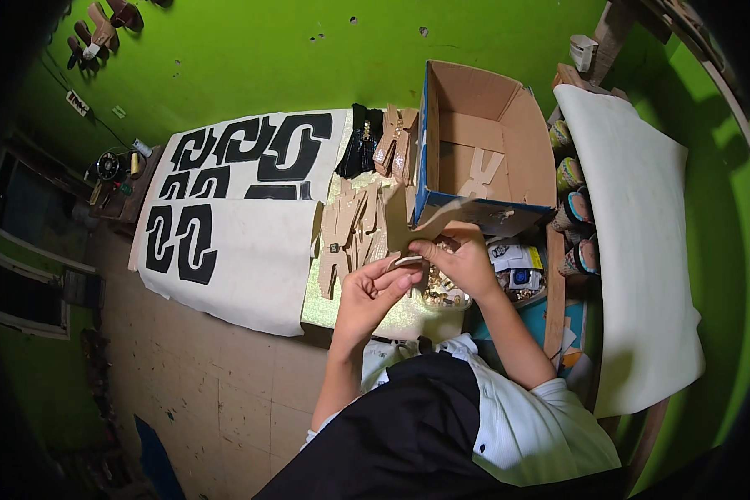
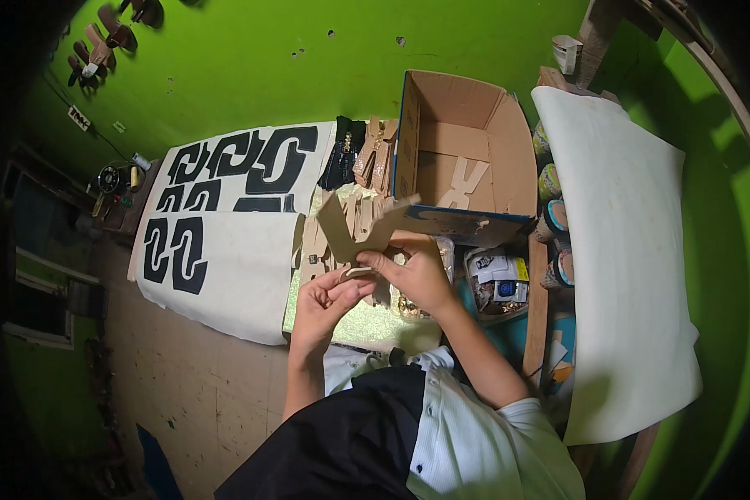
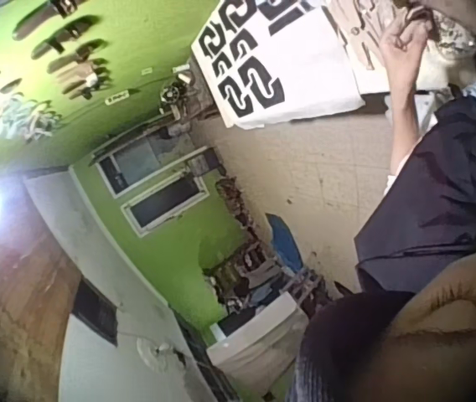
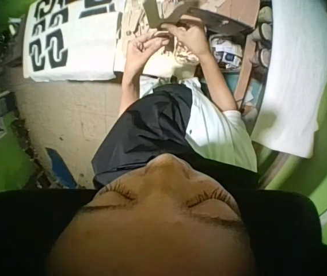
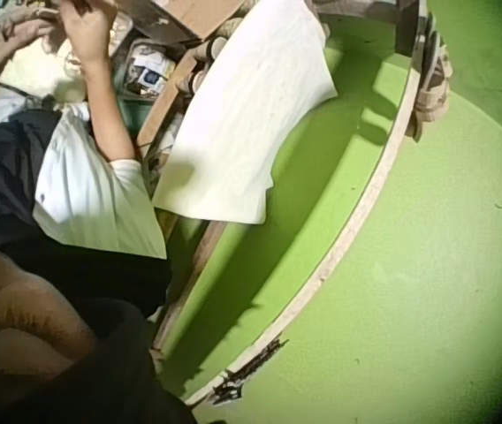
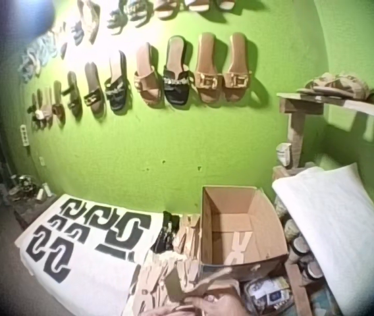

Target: The person assembles footwear straps by attaching metal buckles and fitting lining pieces onto strap cutouts by hand, then picks up and lifts a cardboard box.

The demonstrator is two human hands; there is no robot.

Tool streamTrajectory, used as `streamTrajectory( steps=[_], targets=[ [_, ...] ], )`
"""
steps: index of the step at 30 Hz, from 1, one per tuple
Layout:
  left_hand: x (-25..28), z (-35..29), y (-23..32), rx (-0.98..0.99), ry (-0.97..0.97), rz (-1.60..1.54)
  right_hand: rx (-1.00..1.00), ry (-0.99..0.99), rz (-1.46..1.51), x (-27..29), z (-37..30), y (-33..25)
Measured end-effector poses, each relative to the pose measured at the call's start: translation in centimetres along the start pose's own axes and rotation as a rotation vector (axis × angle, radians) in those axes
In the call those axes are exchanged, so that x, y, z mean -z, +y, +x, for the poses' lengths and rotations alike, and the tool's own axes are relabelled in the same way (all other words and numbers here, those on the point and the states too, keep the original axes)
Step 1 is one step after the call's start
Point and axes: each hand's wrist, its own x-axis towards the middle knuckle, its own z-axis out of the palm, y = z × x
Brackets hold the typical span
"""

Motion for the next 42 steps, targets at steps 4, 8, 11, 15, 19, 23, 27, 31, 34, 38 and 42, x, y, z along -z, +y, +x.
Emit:
streamTrajectory(
  steps=[4, 8, 11, 15, 19, 23, 27, 31, 34, 38, 42],
  targets=[
    [0.0, -0.1, -0.1, -0.018, 0.045, 0.132, -0.196, -0.025, 0.083, -0.3, -0.3, -1.5],
    [-0.4, -0.5, 0.2, -0.198, 0.166, 0.389, -0.24, -0.052, 0.105, 0.4, -1.0, -1.8],
    [0.1, -0.7, 0.3, -0.33, 0.257, 0.514, -0.025, -0.189, -0.024, 0.0, -1.3, -3.7],
    [-0.8, -1.1, 0.9, -0.45, 0.291, 0.549, 0.05, -0.102, -0.134, -1.0, -1.8, -3.0],
    [-1.3, -1.8, 2.2, -0.465, 0.351, 1.053, 0.276, 0.106, -0.316, -1.2, -2.2, -0.9],
    [-2.4, -1.7, 3.8, -0.692, 0.344, 1.376, 0.32, 0.28, 0.278, -2.6, -2.4, -1.4],
    [-1.9, -1.6, 3.9, -0.797, 0.282, 1.362, 0.382, 0.147, -0.238, -1.6, -1.6, -3.2],
    [-1.9, -2.0, 2.7, -0.495, 0.238, 0.865, 0.284, 0.087, -0.312, -1.2, -1.8, -4.2],
    [-2.3, -2.0, 2.6, -0.417, 0.254, 0.795, 0.243, 0.072, -0.332, -1.2, -1.9, -4.7],
    [-2.7, -1.8, 2.7, -0.571, 0.227, 0.909, 0.161, 0.216, -0.118, -1.7, -2.3, -4.1],
    [-2.5, -1.9, 3.0, -0.646, 0.193, 1.03, 0.211, 0.166, -0.338, -0.7, -2.5, -4.9]
  ],
)
